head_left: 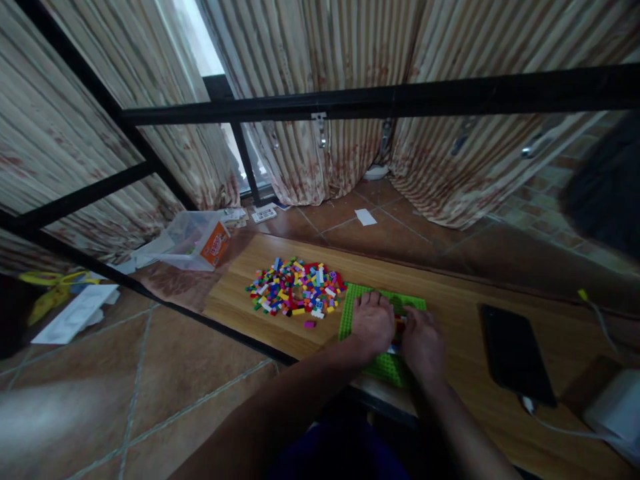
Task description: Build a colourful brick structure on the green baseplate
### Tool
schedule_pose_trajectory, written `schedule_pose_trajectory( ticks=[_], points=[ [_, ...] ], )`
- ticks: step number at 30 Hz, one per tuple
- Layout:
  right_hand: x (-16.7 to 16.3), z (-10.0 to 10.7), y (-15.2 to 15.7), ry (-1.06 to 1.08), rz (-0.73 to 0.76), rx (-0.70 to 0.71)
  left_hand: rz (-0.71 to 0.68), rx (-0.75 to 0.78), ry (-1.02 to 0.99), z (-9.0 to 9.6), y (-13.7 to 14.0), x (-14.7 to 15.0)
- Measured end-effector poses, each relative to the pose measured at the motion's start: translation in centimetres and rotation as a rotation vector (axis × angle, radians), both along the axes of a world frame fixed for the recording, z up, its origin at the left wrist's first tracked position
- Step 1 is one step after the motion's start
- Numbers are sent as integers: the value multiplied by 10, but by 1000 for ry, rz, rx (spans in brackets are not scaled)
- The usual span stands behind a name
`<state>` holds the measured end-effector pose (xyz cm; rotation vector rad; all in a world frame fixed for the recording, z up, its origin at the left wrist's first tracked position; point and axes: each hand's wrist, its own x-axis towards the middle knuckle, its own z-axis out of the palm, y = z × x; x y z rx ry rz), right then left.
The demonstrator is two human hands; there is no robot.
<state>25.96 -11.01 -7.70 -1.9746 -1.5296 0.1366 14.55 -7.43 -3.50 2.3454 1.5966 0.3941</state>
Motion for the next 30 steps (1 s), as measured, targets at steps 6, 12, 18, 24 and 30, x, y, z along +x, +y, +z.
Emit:
schedule_pose_trajectory(
  ticks=[6,12,18,24,30],
  points=[
    [5,-2,1,-10,49,14,14,-24,-35,1,-1,-2],
    [19,-1,6,7,103,-49,65,-91,-138,8,0,-2],
    [47,7,17,-44,162,-81,49,-173,-197,16,-11,-2],
    [61,25,8,-184,54,-73,-44,-190,-328,7,-41,-19],
    [57,25,-57,-139,-162,-68,46,-396,-511,7,-60,-47]
  ],
)
